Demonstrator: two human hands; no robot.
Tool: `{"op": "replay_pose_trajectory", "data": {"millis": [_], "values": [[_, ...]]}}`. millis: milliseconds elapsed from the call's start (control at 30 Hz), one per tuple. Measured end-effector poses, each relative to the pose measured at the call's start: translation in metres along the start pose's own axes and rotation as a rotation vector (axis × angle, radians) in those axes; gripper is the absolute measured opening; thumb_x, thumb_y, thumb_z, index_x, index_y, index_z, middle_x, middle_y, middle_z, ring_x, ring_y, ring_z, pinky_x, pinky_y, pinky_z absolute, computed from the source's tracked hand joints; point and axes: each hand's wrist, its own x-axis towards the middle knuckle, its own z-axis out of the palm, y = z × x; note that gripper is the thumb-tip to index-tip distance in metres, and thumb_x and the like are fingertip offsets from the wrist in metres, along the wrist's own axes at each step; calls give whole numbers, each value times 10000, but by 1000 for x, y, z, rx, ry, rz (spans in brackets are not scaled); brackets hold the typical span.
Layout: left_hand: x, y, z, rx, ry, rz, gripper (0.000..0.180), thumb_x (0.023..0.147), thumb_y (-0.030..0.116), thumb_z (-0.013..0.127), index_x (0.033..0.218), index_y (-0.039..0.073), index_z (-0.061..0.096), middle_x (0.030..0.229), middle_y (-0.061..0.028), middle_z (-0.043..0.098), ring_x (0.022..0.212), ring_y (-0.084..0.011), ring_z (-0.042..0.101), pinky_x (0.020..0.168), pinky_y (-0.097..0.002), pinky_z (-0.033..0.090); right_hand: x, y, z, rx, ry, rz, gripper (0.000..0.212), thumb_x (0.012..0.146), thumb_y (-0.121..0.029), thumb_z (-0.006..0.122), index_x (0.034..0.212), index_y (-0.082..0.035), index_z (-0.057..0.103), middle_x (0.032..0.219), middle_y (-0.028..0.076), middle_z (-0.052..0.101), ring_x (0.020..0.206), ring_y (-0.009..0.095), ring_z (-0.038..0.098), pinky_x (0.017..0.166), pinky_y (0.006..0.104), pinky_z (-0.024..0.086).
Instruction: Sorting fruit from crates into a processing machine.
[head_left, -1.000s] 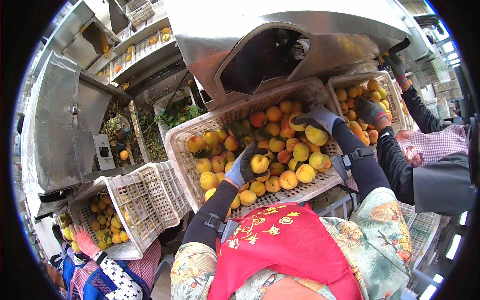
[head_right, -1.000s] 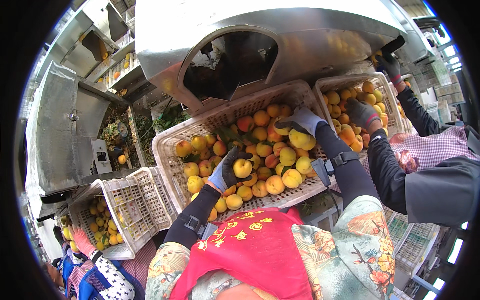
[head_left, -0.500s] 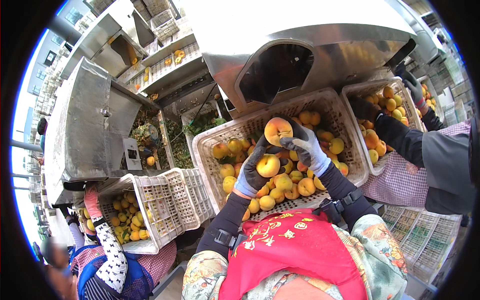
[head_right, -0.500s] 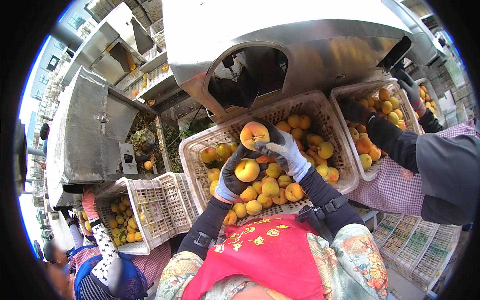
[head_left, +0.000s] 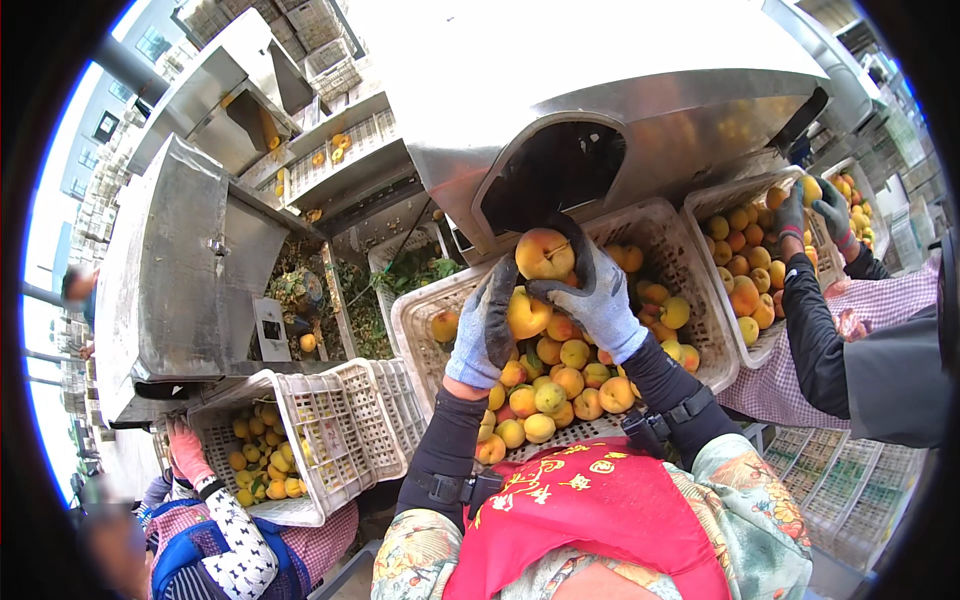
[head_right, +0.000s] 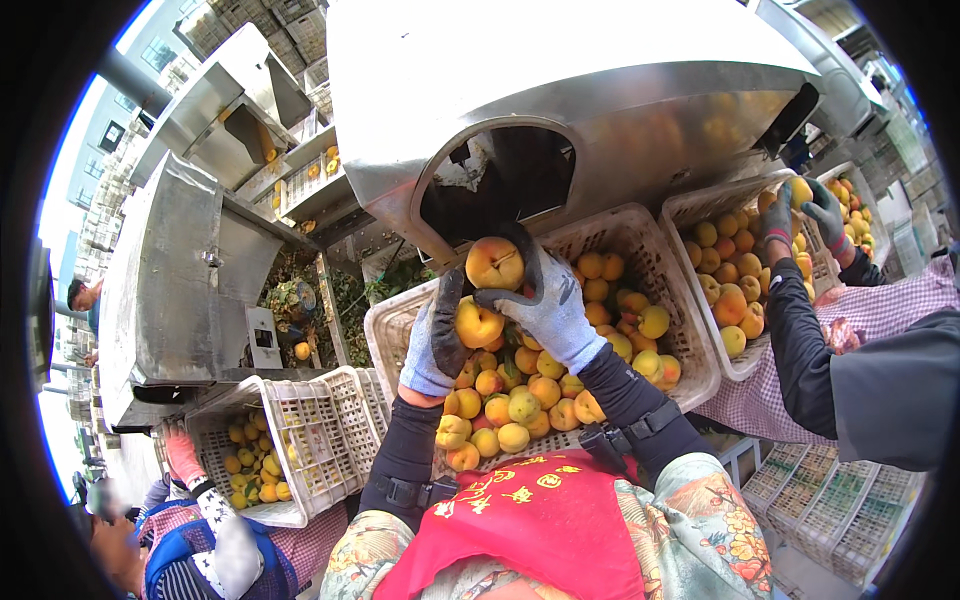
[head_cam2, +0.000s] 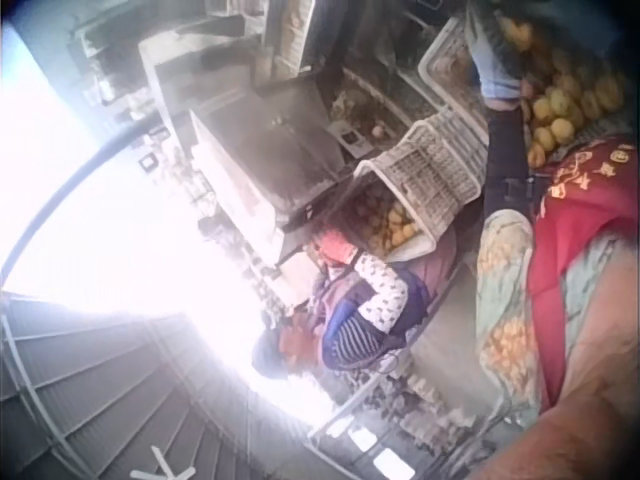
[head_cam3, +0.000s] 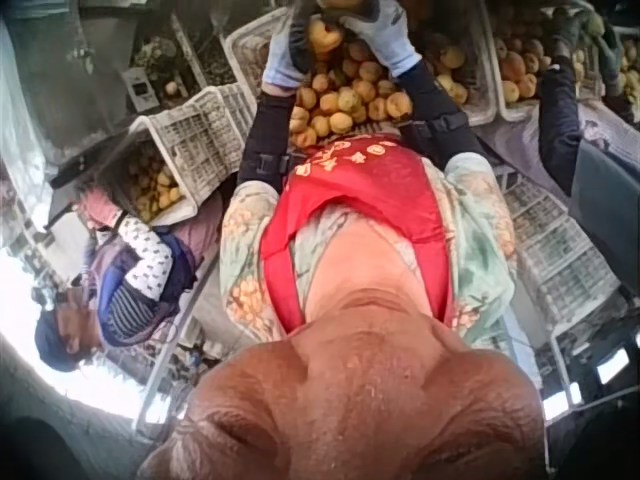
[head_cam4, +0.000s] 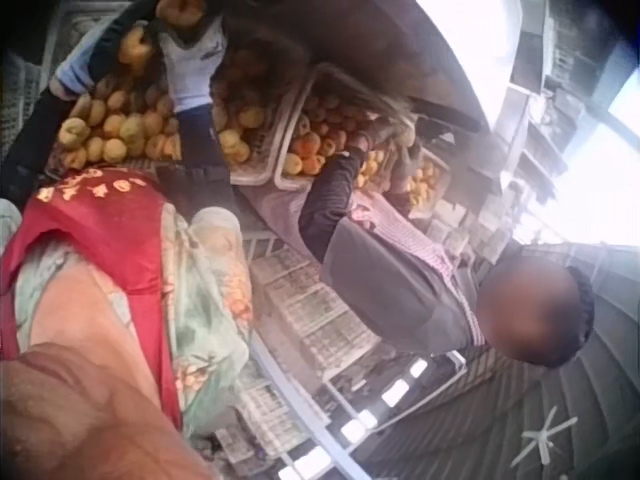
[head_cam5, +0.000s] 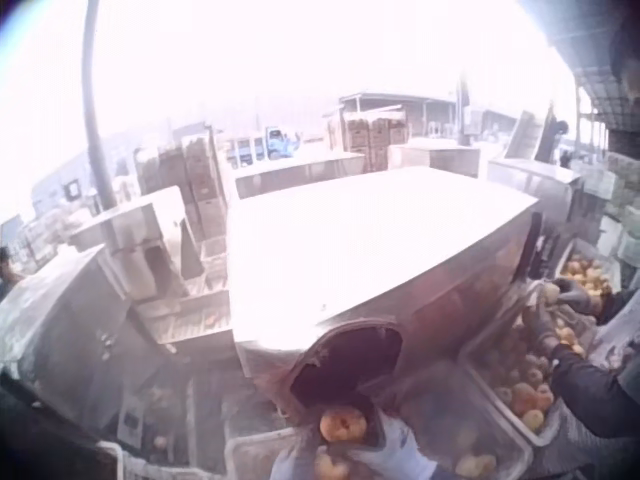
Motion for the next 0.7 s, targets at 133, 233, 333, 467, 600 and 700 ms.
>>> {"op": "replay_pose_trajectory", "data": {"millis": [133,233,333,467,600,700], "values": [[-6,-22,24,-909,96,-406,437,1002,270,456,1350,5,453,1297,-160,550,1202,-258,537,1024,-377,443,22,27,18,-261,193,-146,866,649,-401,825,1317,3,450,1185,201,573,1064,380,542,992,454,401],[-9,-31,20,-1549,139,-761,480,1013,360,401,1261,-31,527,1203,-193,604,1137,-283,584,1010,-405,457,27,40,28,-384,236,-176,854,655,-428,802,1311,-4,456,1262,226,504,1168,435,450,1049,521,320],[-16,-37,18,-1569,154,-774,531,975,433,448,1251,-12,534,1225,-178,595,1191,-275,545,1038,-453,418,33,39,27,-469,210,-169,826,679,-404,780,1324,-6,449,1318,230,461,1208,465,411,1066,547,281],[-26,-43,18,-559,39,-460,482,950,405,503,1275,48,514,1242,-98,592,1207,-192,519,1056,-417,398,37,60,39,-386,235,-162,805,724,-389,752,1351,-7,422,1354,233,437,1232,470,396,1073,543,274],[-23,-25,21,-1476,190,-522,409,923,263,564,1273,59,515,1243,-84,581,1191,-180,514,1058,-410,403,86,72,49,-451,242,-295,737,780,-300,720,1370,-1,394,1370,205,443,1273,380,408,1082,507,284],[-12,-12,18,-1650,244,-602,465,869,103,595,1316,38,485,1263,-130,548,1180,-269,520,1068,-452,398,102,28,32,-539,370,-219,694,791,-319,707,1356,-25,431,1359,197,465,1216,372,466,1042,488,343]]}}
